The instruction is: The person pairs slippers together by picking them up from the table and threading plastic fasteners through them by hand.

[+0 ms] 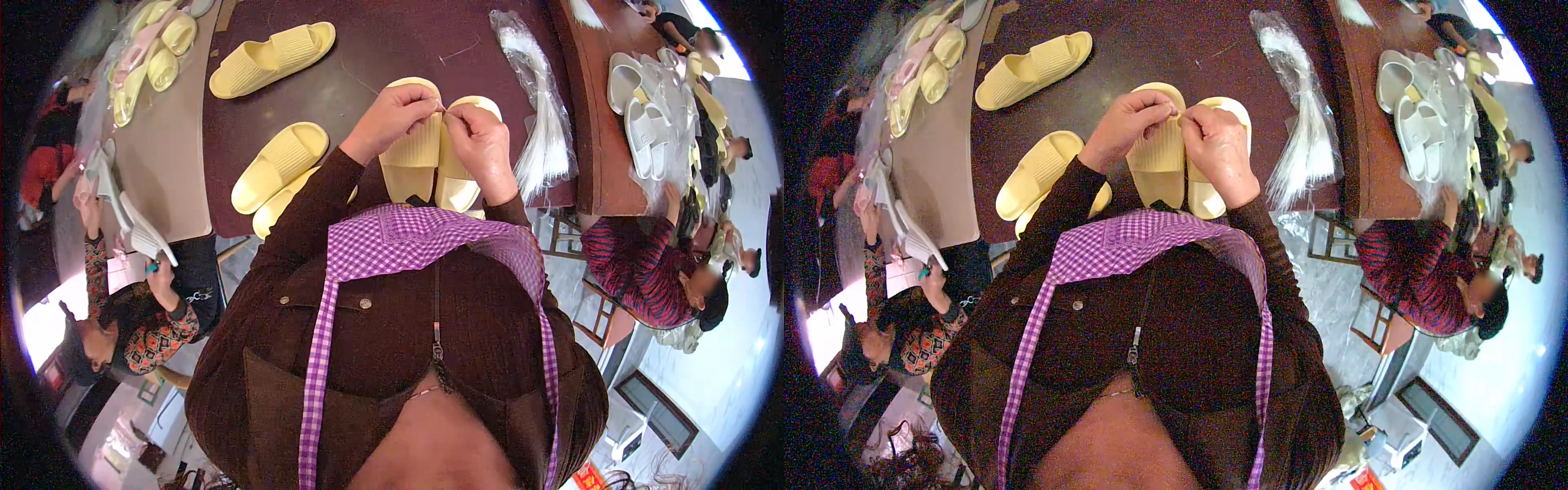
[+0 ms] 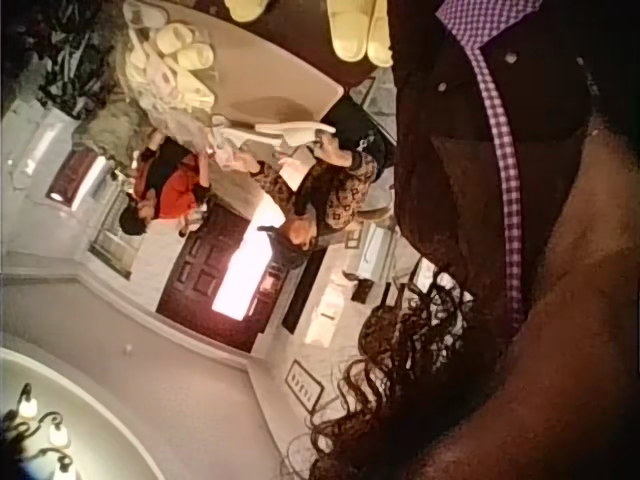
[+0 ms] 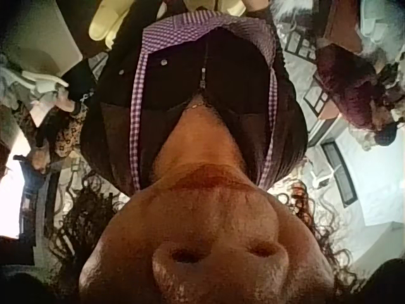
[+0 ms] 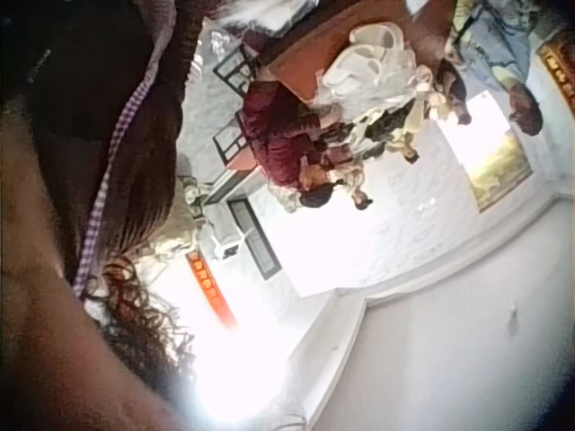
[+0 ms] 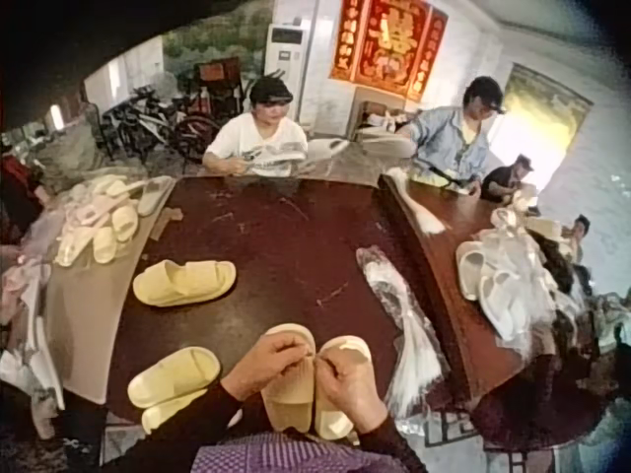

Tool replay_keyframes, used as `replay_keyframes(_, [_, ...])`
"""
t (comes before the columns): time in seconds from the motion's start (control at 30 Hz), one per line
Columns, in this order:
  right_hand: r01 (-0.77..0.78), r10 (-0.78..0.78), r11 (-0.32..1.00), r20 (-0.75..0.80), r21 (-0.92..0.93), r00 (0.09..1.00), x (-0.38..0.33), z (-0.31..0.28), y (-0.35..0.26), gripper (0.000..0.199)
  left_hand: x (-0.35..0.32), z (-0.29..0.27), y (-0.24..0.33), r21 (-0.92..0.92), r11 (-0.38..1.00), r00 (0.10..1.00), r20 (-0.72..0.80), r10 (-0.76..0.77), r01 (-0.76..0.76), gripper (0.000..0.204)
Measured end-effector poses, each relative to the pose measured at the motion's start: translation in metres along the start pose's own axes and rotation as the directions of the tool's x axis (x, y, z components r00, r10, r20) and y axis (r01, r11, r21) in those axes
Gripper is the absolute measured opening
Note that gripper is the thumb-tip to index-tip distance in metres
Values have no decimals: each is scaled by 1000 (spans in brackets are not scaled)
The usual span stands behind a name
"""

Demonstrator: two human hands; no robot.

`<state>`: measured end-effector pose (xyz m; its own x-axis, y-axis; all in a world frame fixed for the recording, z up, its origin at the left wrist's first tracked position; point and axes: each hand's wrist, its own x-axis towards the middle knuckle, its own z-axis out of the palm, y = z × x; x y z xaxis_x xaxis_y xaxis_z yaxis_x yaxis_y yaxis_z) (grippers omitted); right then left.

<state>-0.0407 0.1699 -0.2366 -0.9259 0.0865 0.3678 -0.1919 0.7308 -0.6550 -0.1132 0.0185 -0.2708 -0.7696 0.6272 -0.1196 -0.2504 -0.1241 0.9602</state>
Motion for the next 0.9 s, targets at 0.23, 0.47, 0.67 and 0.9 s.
replay_keyframes(0.23, [-32,32,999,-4,40,999,0,4,5,7,0,1,3,14,1000,1000,16,-25,24,13])
replay_keyframes(0.47, [-104,98,989,63,102,993,7,-1,3,7,5,4,1,2,1000,998,64,-16,16,13])
replay_keyframes(0.67, [108,-108,994,-49,0,993,17,7,20,8,12,0,-11,-18,1000,997,-78,-18,16,17])
replay_keyframes(0.9, [-336,331,940,425,-65,843,-34,9,74,20,11,-63,-50,445,887,817,-463,343,-121,40])
